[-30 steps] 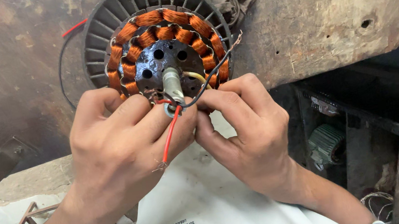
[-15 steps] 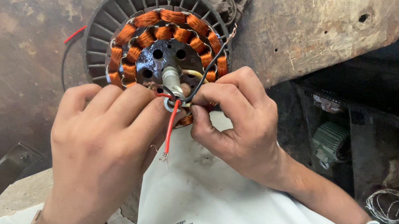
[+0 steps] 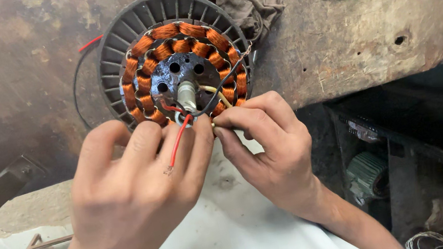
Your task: The person is repairing an electric motor stator by hand. They are twisting and connecting multiple colored wires (red, black, yellow) to the copper windings of the stator, which is mounted on a workbench.
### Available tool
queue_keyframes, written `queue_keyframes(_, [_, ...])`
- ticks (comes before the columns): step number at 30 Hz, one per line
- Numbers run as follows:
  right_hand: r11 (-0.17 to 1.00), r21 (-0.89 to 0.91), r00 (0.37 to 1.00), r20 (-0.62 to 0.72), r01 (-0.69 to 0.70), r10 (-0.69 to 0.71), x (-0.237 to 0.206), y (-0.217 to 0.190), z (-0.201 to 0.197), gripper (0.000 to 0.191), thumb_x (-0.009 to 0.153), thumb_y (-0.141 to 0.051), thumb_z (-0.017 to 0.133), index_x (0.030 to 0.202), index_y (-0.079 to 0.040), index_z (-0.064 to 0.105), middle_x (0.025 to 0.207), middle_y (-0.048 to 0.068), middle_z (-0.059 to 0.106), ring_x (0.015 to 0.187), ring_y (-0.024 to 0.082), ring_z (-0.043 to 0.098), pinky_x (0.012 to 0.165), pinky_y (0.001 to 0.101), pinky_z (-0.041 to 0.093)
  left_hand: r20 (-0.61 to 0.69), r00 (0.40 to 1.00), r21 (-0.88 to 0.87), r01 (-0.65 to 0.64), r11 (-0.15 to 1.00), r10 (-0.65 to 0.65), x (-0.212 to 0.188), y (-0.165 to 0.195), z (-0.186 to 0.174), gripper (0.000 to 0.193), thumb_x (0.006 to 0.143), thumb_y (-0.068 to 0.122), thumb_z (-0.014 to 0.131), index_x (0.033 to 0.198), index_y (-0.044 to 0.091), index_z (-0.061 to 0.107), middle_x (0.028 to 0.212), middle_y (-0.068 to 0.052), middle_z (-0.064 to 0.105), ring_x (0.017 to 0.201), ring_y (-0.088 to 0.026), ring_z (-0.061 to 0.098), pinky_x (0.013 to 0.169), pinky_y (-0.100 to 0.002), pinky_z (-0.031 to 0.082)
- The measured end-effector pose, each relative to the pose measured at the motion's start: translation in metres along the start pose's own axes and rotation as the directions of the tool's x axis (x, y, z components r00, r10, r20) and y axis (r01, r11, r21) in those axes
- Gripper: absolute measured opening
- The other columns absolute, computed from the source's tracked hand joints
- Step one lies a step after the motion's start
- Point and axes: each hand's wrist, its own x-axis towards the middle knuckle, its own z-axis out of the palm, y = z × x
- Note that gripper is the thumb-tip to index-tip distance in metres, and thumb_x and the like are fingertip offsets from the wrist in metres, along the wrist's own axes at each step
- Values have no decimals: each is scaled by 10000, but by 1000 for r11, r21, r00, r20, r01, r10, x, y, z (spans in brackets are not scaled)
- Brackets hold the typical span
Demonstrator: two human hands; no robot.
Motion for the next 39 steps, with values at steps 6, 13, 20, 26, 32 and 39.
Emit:
queue_keyframes(6, [994, 55, 994, 51, -98, 95, 7, -5, -9, 223, 902, 4, 823, 1099, -49, 733, 1000, 41, 652, 787, 85, 646, 677, 215, 546, -15, 1000, 52, 2, 999, -1, 1, 5, -2, 252, 849, 161, 698, 1085, 100, 766, 754, 60, 549, 739, -100, 556, 781, -296, 447])
queue_keyframes(13, [996, -4, 993, 76, -90, 90, 11, -11, -13, 246, 900, -20, 828, 1123, -59, 731, 1018, 40, 656, 818, 86, 645, 707, 221, 550, 38, 997, -24, 64, 998, -63, -5, 6, 1, 284, 860, 186, 700, 1131, 135, 769, 780, 56, 562, 759, -113, 573, 779, -314, 447])
queue_keyframes(20, [986, 1, 982, 86, -169, 168, 11, -9, -13, 224, 860, -8, 827, 1057, -62, 736, 975, 34, 624, 770, 97, 608, 668, 228, 508, 181, 964, -562, 265, 784, -196, -6, -16, 25, 265, 903, 316, 749, 848, 88, 625, 700, -43, 612, 664, -268, 627, 625, -407, 453])
queue_keyframes(26, [999, -25, 996, 71, -45, 47, 13, -6, -6, 229, 868, 7, 802, 1063, -55, 699, 1037, 61, 584, 882, 144, 653, 757, 265, 573, 266, 952, -566, 283, 774, -154, -8, -23, 27, 239, 904, 293, 725, 900, 74, 633, 709, -64, 654, 654, -307, 659, 532, -424, 473])
queue_keyframes(32, [986, -163, 998, 57, 35, -26, 10, -6, -1, 239, 859, 11, 814, 1050, -48, 682, 1011, 86, 588, 833, 187, 658, 703, 300, 564, 162, 977, -399, 193, 897, -138, -8, -4, 17, 120, 926, 199, 693, 901, 92, 646, 708, -25, 580, 656, -207, 649, 578, -362, 476])
queue_keyframes(39, [996, -88, 996, 85, 17, -10, 6, -3, -1, 232, 898, 37, 789, 1082, -36, 669, 1046, 82, 599, 878, 186, 673, 749, 278, 582, 67, 988, -445, 153, 883, -137, -10, -7, 24, 143, 916, 203, 718, 1030, 117, 712, 748, 19, 595, 698, -158, 641, 627, -339, 436])
